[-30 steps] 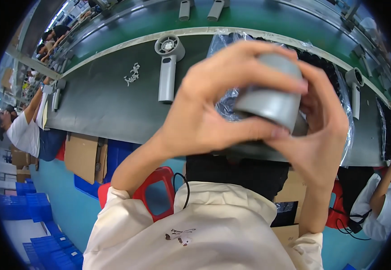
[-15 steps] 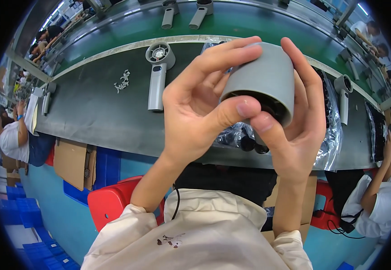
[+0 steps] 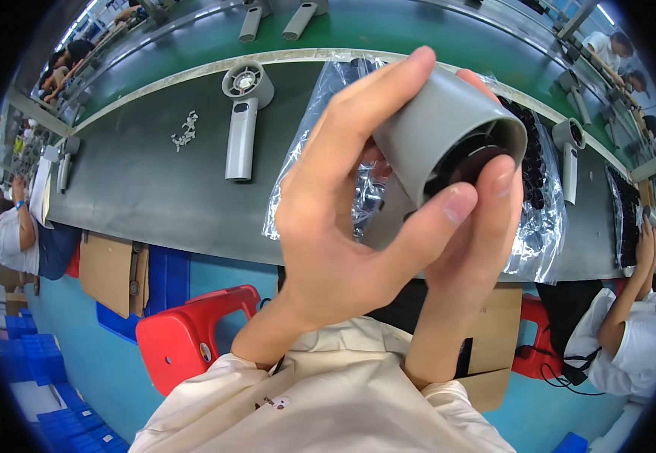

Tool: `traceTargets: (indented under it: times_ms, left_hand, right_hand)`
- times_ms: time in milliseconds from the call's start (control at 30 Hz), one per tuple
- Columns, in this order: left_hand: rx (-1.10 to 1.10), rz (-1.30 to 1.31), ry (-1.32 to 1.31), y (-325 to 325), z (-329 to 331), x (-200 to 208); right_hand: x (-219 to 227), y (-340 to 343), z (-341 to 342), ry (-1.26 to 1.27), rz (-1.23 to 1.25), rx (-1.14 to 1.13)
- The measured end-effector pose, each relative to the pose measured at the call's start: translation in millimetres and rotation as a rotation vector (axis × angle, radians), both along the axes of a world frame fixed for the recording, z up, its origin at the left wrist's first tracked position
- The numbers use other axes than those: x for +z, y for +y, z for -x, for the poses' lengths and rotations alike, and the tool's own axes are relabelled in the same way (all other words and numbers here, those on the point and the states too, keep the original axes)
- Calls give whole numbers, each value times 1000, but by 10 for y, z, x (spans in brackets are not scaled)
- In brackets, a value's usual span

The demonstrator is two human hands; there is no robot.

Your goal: The person assembles portable fans by picking up fan bodies, inserting circular black covers into the fan heads, pressing them firmly into place by hand, and placing the assembled fans onto the conveyor belt.

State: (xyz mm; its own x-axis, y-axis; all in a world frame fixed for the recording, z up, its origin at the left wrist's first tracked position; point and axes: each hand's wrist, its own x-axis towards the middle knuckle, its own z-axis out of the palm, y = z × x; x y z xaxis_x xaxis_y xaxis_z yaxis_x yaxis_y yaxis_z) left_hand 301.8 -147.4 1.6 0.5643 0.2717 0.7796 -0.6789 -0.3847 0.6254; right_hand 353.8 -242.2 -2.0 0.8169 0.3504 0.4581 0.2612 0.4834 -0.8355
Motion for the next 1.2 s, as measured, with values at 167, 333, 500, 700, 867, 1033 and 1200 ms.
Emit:
traceTargets:
  times_ms: [167,333,500,700,867,1033,1200]
  left_hand:
    - [181,-308,118,41,75,173]
    - [-541,-159,318,-41,733,128]
    - [-15,256,241,-369,159,-187]
    - [-35,388,-90,-394,-164,-97]
    - [-52,194,-255,-302,-254,-174]
    - [-33,485,-95,-354,-357,-270]
    - [-218,408,48,-116,-170,-195]
  right_hand:
    - [35,-233,-193,-116,39,104]
    - [-25,-198,-167,98,-334,-53]
    - [-84,-159,64,227,-425,-112]
    - [-61,-20,84,102,-423,-36]
    - [-77,-14,194,149,-414,-13]
    - [-251,89,13,256,-456,54]
    - [-137,72,132,317,-390,19]
